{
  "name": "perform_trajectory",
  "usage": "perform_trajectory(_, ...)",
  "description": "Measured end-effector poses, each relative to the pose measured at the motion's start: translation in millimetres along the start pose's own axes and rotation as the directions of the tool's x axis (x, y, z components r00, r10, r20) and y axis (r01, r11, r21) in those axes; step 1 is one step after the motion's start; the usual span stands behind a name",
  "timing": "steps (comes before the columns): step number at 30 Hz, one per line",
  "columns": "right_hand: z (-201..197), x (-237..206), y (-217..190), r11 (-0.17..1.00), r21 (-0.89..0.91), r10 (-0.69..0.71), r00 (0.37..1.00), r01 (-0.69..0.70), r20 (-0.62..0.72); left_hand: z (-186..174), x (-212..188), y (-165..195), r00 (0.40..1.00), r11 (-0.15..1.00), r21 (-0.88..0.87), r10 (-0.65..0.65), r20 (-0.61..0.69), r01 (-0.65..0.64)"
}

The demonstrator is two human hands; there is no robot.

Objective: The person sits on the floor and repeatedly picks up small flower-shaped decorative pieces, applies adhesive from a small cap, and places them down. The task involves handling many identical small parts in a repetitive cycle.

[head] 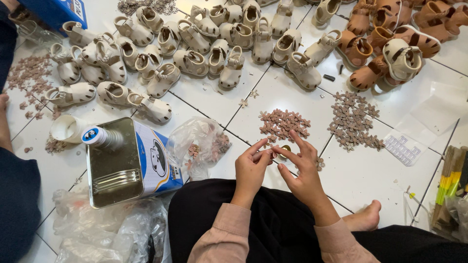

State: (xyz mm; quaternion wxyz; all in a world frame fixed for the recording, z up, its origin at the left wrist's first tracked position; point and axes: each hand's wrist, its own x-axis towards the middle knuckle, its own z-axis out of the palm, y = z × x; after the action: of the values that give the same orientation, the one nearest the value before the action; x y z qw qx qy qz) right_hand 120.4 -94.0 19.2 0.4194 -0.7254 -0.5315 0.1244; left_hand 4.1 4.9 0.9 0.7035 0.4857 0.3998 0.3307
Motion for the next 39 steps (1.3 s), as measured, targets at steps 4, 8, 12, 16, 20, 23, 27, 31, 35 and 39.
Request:
perform_trajectory(4,-2.3,1.2,-3.4,0.993,-0.105,-0.059,0.997,0.054,-0.052,-0.1,-0.5,-0.2,1.0,1.0,-0.001,0.001,0.002,-0.001)
perform_trajectory(8,-7.1,2.4,-3.7,0.992,0.123,0.03,0.999,-0.024,-0.044,-0.7,-1.5,5.5,1.0,0.998,0.055,0.008,-0.013,-0.007)
perform_trajectory(12,-6.2,1.7,-7.2,0.999,-0.014,-0.042,0.997,0.041,-0.068,0.8,-4.3,11.4,1.0,0.997,0.077,0.002,-0.026,0.0)
perform_trajectory(16,-3.5,0.6,-10.8,0.979,-0.164,-0.136,0.986,0.12,-0.094,0.5,-6.3,13.8,0.999,0.994,0.106,0.041,-0.011,-0.039)
perform_trajectory(20,-2.3,0.6,-11.3,0.977,-0.18,-0.133,0.988,0.117,-0.08,0.5,-6.3,14.0,0.998,0.992,0.113,0.061,-0.01,-0.059)
perform_trajectory(23,-2.0,0.7,-10.9,0.975,-0.194,-0.129,0.989,0.112,-0.077,0.6,-6.4,14.0,0.998,0.991,0.118,0.064,-0.011,-0.063)
perform_trajectory(27,-1.5,0.7,-10.1,0.974,-0.195,-0.129,0.989,0.113,-0.075,0.3,-6.7,12.9,0.998,0.986,0.151,0.066,-0.018,-0.063)
perform_trajectory(31,-1.0,0.8,-10.4,0.976,-0.186,-0.13,0.989,0.114,-0.074,-0.9,-6.2,10.2,0.997,0.987,0.144,0.074,-0.014,-0.071)
perform_trajectory(35,-0.2,0.3,-9.5,0.969,-0.21,-0.145,0.987,0.127,-0.075,-1.9,-3.0,7.3,1.0,0.998,0.06,0.023,0.002,-0.023)
perform_trajectory(39,2.4,-1.8,-2.7,0.979,-0.172,-0.123,0.989,0.107,-0.085,-3.2,-2.4,7.1,1.0,1.0,0.025,-0.02,0.015,0.019)
